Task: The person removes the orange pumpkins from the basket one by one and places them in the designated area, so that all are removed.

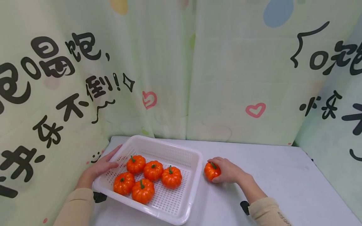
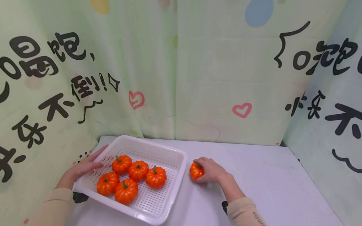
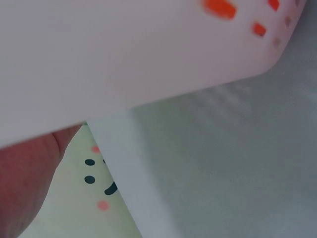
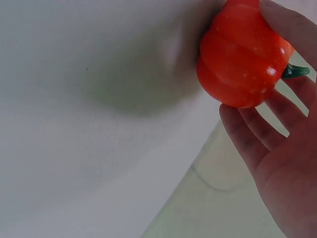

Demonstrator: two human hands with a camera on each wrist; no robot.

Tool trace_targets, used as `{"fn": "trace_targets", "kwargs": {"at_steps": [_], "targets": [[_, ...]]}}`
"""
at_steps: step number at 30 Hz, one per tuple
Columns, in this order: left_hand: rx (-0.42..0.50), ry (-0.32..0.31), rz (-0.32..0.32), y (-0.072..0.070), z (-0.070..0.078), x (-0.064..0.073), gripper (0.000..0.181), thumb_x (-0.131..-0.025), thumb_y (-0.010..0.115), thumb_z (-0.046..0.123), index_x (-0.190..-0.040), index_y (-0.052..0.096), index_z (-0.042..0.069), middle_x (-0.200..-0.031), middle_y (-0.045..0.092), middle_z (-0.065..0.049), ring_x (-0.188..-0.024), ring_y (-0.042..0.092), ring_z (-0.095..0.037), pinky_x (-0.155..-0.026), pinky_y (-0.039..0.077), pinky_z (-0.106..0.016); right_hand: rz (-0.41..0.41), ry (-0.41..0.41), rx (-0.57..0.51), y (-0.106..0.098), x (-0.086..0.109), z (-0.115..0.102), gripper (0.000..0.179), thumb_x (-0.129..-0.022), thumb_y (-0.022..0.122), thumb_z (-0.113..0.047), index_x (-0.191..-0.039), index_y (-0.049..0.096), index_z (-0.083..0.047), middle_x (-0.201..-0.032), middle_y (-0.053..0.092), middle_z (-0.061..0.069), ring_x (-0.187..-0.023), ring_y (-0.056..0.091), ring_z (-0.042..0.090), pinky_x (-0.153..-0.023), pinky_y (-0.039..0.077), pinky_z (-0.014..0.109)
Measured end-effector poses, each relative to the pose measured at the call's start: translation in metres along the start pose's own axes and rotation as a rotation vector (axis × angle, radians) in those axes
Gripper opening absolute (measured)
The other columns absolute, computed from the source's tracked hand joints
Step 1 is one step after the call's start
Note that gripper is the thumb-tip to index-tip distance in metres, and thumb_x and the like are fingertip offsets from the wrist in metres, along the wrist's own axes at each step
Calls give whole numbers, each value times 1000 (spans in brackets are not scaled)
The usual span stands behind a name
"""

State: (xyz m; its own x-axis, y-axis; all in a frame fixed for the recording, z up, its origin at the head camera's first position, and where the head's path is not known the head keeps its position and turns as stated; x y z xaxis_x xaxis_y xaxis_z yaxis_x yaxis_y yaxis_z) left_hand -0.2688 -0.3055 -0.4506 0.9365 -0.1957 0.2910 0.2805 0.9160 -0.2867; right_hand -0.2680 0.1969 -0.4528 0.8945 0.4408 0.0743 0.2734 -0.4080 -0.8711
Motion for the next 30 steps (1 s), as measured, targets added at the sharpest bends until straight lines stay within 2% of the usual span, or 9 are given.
{"fn": "trace_targets", "kwargs": {"at_steps": [7, 15, 22, 30], "targets": [[-4, 8, -10, 0, 3, 0, 83, -97, 55, 10, -163, 9, 33, -160, 22, -26, -109, 61, -35, -78, 59, -51, -24, 17, 14, 5, -3, 3, 68, -77, 84, -18, -139, 58, -8, -140, 52, 15, -122, 49, 37, -94, 52, 55], [-5, 17, -14, -1, 0, -1, 83, -98, 55, 9, -163, 10, 34, -159, 24, -26, -109, 61, -35, -78, 59, -51, -26, 10, 16, 3, -2, 4, 72, -77, 84, -22, -142, 57, -8, -141, 51, 16, -124, 47, 38, -94, 51, 56], [8, 18, -15, -2, -1, 1, 83, -98, 55, 9, -163, 10, 34, -160, 23, -26, -109, 61, -35, -78, 59, -52, 2, -31, -4, -22, 2, -1, 75, -79, 83, -22, -146, 52, -6, -148, 45, 22, -134, 40, 46, -100, 45, 62], [-5, 4, -3, 0, 0, 0, 83, -97, 55, 11, -163, 11, 35, -161, 21, -24, -113, 60, -37, -78, 59, -51, 79, -89, -2, -49, 3, -17, 72, -84, 79, -22, -148, 49, -6, -151, 43, 21, -137, 38, 45, -106, 38, 63]]}}
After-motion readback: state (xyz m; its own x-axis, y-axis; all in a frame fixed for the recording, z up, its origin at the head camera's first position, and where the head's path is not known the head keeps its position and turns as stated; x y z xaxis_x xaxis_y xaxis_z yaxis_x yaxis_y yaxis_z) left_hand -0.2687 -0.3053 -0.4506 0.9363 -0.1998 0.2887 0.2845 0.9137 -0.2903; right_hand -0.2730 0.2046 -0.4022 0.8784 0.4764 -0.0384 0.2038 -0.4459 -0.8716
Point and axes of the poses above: each hand's wrist, its own x-axis away from the middle knuckle, its own y-axis out of the palm, z = x × y, the point moved 2 cm from there along -x, towards the middle knuckle
